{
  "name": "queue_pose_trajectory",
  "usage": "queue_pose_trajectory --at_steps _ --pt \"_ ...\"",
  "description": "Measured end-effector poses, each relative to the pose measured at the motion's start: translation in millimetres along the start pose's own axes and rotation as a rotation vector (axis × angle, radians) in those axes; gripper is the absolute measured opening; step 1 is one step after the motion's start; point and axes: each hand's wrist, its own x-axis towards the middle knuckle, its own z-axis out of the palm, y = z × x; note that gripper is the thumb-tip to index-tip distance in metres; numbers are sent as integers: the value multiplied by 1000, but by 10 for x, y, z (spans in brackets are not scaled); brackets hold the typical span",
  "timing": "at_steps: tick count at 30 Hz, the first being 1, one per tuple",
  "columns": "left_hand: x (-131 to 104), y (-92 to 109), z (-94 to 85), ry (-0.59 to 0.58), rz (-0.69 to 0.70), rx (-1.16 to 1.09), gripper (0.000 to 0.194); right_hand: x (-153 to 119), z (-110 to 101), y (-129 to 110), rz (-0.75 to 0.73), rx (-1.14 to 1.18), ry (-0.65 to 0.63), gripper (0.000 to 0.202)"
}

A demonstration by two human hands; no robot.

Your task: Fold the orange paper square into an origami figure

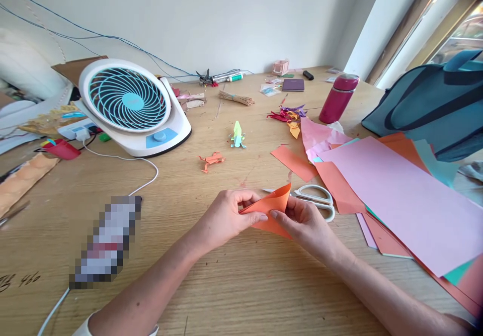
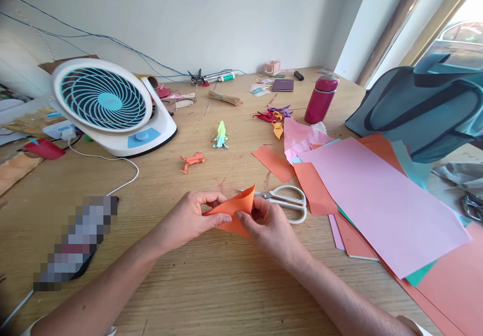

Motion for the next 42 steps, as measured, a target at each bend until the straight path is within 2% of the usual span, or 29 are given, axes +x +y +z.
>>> queue_pose_trajectory --at_steps 3,6,11,16,20,24,29,33,38,42 --pt "-2 -33 45 4 23 -7 9 1 0 32 -24 -49 0 20" --pt "17 -81 69 -3 37 -41 7 9 -4 66 -20 22 -32 20" --pt "67 -171 90 -71 -26 -96 15 8 -12 92 22 -20 12 21" --pt "81 -246 81 -73 -83 -46 23 11 -14 134 45 37 55 27" --pt "88 -269 70 -99 -75 -88 18 19 -21 142 53 95 56 30" --pt "89 -267 93 -110 -57 -77 17 16 -27 135 1 76 65 31" --pt "67 -262 104 -57 -6 -50 15 18 -43 87 25 88 48 34" --pt "60 -244 77 -80 -6 -40 19 21 -62 31 45 127 -7 35" --pt "44 -214 116 -17 0 -48 19 17 -55 27 33 28 88 39" --pt "24 -145 146 18 47 -54 14 22 -45 23 58 31 85 39"
